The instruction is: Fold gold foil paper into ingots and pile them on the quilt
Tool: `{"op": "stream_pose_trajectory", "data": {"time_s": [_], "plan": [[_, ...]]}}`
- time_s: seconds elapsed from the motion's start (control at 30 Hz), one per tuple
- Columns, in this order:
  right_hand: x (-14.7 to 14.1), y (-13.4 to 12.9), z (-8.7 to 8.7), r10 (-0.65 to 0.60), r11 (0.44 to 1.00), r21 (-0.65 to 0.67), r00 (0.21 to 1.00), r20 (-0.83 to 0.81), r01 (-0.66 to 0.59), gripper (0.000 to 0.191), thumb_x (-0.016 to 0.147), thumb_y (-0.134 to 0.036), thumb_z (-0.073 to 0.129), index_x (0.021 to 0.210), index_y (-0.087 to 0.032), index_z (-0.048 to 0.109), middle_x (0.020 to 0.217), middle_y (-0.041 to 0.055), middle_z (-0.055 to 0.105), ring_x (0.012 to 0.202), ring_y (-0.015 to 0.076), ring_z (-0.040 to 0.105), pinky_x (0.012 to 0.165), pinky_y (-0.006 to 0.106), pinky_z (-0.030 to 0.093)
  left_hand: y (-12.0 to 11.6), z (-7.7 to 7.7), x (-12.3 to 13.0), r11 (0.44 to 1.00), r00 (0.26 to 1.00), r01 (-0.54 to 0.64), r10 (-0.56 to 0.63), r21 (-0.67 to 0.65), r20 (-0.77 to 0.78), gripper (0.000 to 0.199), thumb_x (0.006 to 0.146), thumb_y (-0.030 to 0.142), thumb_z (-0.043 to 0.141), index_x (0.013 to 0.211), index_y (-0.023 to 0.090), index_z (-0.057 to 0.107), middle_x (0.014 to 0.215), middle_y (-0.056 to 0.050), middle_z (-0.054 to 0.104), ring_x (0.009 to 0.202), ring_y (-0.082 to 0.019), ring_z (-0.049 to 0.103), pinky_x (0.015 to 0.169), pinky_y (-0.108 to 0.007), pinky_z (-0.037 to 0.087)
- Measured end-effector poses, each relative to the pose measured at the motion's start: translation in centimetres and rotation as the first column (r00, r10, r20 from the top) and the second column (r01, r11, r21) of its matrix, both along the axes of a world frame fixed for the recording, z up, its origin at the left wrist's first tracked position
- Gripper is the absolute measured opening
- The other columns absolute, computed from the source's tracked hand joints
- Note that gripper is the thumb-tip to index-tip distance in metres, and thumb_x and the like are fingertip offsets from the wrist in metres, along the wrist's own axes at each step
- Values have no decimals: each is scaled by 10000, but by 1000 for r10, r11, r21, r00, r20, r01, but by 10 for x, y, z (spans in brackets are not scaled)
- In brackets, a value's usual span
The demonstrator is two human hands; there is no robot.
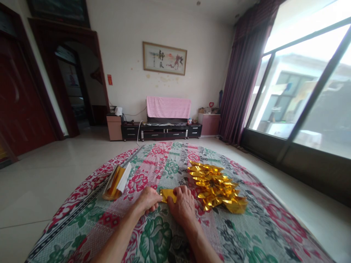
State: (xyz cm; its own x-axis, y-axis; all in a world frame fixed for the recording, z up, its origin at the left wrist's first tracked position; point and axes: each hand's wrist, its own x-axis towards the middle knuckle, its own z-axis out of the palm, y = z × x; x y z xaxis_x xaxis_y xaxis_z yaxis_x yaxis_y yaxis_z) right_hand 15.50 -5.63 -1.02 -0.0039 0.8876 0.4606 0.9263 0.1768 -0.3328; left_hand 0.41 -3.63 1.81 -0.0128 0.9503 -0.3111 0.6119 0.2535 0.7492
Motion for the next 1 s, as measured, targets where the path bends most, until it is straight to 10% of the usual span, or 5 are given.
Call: {"op": "stream_pose_trajectory", "data": {"time_s": [0.63,1.0], "plan": [[0,0,1,-4,1000,-10,1000,-26,3,163,770,-353,515,857,-227,571,941,50,546,873,207,491,722,301,331,13,-6,3,998,963,56,-58,-15,-263,304,638,324,484,393,152,533,263,5,400,256,-112,395,341,-222,347],[0,0,1,-5,1000,-16,999,-32,4,154,767,-337,511,852,-222,567,939,50,543,870,206,486,728,302,321,11,-14,1,984,929,117,-61,135,-364,193,651,250,493,642,141,653,475,-35,594,372,-127,512,414,-214,360]]}}
